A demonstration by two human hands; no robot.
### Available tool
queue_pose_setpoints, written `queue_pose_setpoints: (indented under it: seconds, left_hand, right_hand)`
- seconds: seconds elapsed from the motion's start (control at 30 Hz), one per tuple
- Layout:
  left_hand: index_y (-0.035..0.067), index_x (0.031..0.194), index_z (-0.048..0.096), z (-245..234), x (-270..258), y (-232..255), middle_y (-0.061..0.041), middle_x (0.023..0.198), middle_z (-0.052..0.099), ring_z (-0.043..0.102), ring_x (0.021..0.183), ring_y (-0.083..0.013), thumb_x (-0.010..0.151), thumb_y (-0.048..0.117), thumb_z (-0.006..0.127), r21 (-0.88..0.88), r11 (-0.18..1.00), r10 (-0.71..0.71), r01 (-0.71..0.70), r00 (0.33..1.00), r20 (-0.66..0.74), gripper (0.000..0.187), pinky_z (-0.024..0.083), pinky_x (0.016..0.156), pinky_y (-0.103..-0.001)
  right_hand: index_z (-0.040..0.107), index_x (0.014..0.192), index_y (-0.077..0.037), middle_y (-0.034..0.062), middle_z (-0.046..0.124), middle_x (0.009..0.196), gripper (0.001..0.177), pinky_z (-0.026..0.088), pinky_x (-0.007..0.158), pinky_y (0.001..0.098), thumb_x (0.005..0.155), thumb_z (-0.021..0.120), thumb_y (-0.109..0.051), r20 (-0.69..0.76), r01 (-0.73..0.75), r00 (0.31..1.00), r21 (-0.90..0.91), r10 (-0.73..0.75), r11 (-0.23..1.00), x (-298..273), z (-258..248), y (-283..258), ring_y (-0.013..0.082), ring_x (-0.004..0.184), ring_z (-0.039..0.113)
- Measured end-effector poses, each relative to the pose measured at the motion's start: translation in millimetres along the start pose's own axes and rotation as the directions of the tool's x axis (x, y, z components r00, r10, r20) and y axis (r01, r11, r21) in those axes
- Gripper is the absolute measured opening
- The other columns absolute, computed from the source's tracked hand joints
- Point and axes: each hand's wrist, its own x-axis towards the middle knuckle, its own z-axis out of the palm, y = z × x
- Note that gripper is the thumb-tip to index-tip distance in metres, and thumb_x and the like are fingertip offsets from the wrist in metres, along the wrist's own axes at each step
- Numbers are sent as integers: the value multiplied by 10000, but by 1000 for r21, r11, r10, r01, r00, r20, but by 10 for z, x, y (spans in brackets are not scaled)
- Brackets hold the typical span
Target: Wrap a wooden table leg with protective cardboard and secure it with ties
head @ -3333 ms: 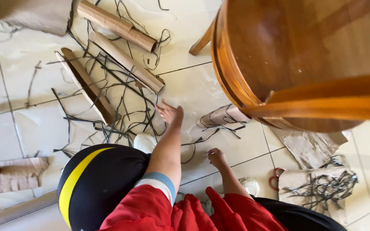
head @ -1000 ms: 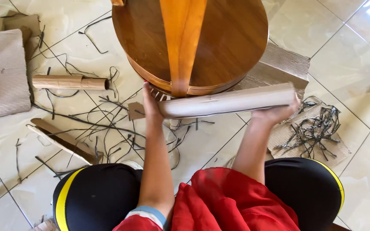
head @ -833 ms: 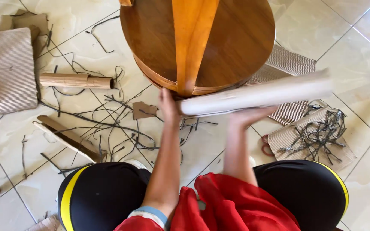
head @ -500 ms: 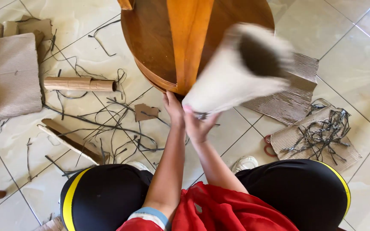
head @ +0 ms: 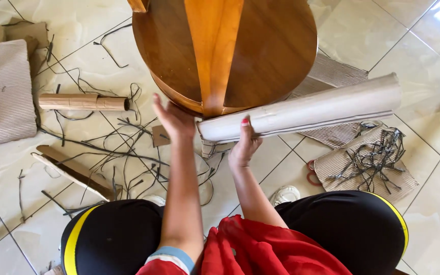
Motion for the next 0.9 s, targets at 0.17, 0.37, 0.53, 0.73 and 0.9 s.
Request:
queue_pose_setpoints:
  seconds: [0.17,0.37,0.53,0.73,0.9]
  left_hand:
    - [-24,1501,370,205,166,402,-357,1516,366,341,1444,-500,893,724,662,259,966,-49,4,984,169,1007,257,1198,-612]
    - [-1,1515,413,177,494,475,-317,1519,405,389,1417,-483,808,887,575,404,912,-152,66,971,185,1147,293,1179,-624]
    - [-25,1532,383,97,431,455,-316,1519,413,411,1412,-474,797,914,491,437,890,-223,133,961,162,1197,330,1169,-621]
    - [-9,1535,386,0,248,470,-301,1513,436,443,1398,-469,771,920,508,391,909,-207,145,971,120,1209,364,1160,-616]
    - [8,1528,396,-92,192,431,-289,1506,447,463,1389,-453,765,930,522,357,926,-165,124,983,86,1203,385,1153,-608]
  right_hand:
    - [546,1369,-171,87,597,1258,604,502,1006,452,903,785,-472,70,-318,948,196,310,928,-247,556,-1059,200,1107,592]
    - [696,1151,-209,18,721,1104,358,588,910,379,889,804,-428,172,-530,847,221,502,819,-30,444,-1017,163,980,697]
    - [700,1040,-205,20,730,1013,263,614,881,362,872,837,-355,228,-474,863,53,451,879,240,230,-880,152,925,713]
    - [695,958,-176,37,715,919,197,648,801,364,888,809,-320,279,-389,881,-35,383,921,249,321,-1220,162,840,727]
    - [744,952,-155,65,733,894,189,662,761,379,852,844,-281,310,-336,892,-29,328,941,307,380,-1307,183,798,743]
